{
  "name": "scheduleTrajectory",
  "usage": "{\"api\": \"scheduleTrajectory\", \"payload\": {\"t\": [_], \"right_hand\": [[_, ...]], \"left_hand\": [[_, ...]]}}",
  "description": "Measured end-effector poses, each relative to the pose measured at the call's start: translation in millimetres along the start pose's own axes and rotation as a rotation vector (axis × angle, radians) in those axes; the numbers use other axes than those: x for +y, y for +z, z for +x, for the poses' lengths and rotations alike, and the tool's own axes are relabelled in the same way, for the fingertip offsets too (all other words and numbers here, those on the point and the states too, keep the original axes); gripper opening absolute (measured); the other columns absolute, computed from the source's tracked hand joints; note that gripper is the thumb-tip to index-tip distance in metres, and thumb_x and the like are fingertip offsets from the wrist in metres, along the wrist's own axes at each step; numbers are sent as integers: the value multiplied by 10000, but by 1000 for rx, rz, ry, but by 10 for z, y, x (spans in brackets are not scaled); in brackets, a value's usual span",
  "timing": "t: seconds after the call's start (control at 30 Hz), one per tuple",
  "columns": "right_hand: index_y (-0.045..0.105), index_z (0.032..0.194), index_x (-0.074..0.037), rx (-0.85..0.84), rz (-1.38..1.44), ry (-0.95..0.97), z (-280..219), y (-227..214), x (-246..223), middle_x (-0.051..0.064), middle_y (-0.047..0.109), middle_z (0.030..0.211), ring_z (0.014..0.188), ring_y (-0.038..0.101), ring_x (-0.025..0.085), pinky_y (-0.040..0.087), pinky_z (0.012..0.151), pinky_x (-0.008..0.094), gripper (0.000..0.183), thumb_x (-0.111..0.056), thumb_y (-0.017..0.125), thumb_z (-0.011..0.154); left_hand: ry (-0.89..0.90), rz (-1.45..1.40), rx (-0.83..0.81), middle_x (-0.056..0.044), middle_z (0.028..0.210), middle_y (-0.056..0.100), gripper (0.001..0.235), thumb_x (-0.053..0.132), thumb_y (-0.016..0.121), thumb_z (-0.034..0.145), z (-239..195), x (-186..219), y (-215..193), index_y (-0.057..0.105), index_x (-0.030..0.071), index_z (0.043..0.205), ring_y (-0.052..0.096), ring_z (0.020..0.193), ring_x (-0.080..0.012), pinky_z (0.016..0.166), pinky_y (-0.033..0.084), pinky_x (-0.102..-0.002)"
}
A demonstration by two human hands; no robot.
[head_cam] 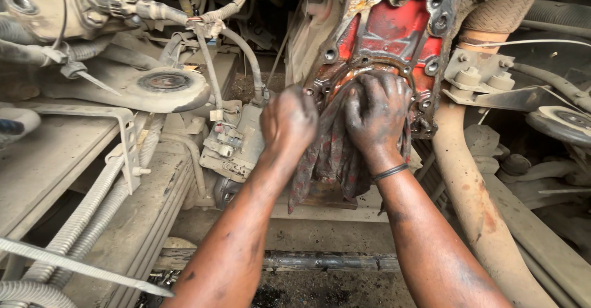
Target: The person uses a rag to wipe grease and grime from the surface of a vehicle engine block. The person scrubs the red-painted metal casing and the surrounding components with a cloth, removing accumulated dirt and oil.
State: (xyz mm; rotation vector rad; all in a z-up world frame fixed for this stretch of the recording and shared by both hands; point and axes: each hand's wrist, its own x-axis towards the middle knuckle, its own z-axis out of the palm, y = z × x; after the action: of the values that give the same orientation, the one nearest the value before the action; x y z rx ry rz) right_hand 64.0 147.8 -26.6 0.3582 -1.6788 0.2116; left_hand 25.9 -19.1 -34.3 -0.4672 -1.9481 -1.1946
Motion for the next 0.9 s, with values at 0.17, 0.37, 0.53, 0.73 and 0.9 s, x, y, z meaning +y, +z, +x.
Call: {"api": "scheduleTrajectory", "payload": {"t": [0.17,0.37,0.53,0.73,0.9], "right_hand": [[686,1128,-38,4,-23,8,10,-4,-15,149,639,1184,1142,558,374,395,1040,497,268,-168,711,895],[690,1134,-43,-21,-22,24,20,-41,-34,142,638,1192,1146,561,365,394,1031,489,267,-174,709,903],[686,1125,-39,-23,15,24,47,-80,-57,141,639,1183,1137,561,362,396,1030,486,264,-180,717,903],[688,1123,-36,-4,-10,18,48,-58,-65,146,634,1167,1133,557,368,396,1027,490,280,-175,717,882],[680,1144,-37,-22,-1,0,23,-68,-35,142,637,1201,1163,557,366,392,1047,494,279,-171,710,901]], "left_hand": [[77,-36,-15,-101,680,654,245,138,520,1019,185,219,-22,692,-30,1072,609,447,-122,361,484,-278],[185,117,29,-39,610,625,239,115,503,1004,235,352,73,713,3,992,527,381,-87,315,416,-269],[-122,94,-102,-38,578,611,233,174,490,1002,-50,-4,-45,680,39,995,502,380,-124,320,417,-340],[238,-64,42,-92,641,608,349,213,482,1076,306,226,-35,669,35,841,588,528,-202,515,494,-413],[61,-44,-39,-83,586,629,253,198,486,1022,499,474,-15,669,27,986,616,477,-206,465,495,-418]]}}
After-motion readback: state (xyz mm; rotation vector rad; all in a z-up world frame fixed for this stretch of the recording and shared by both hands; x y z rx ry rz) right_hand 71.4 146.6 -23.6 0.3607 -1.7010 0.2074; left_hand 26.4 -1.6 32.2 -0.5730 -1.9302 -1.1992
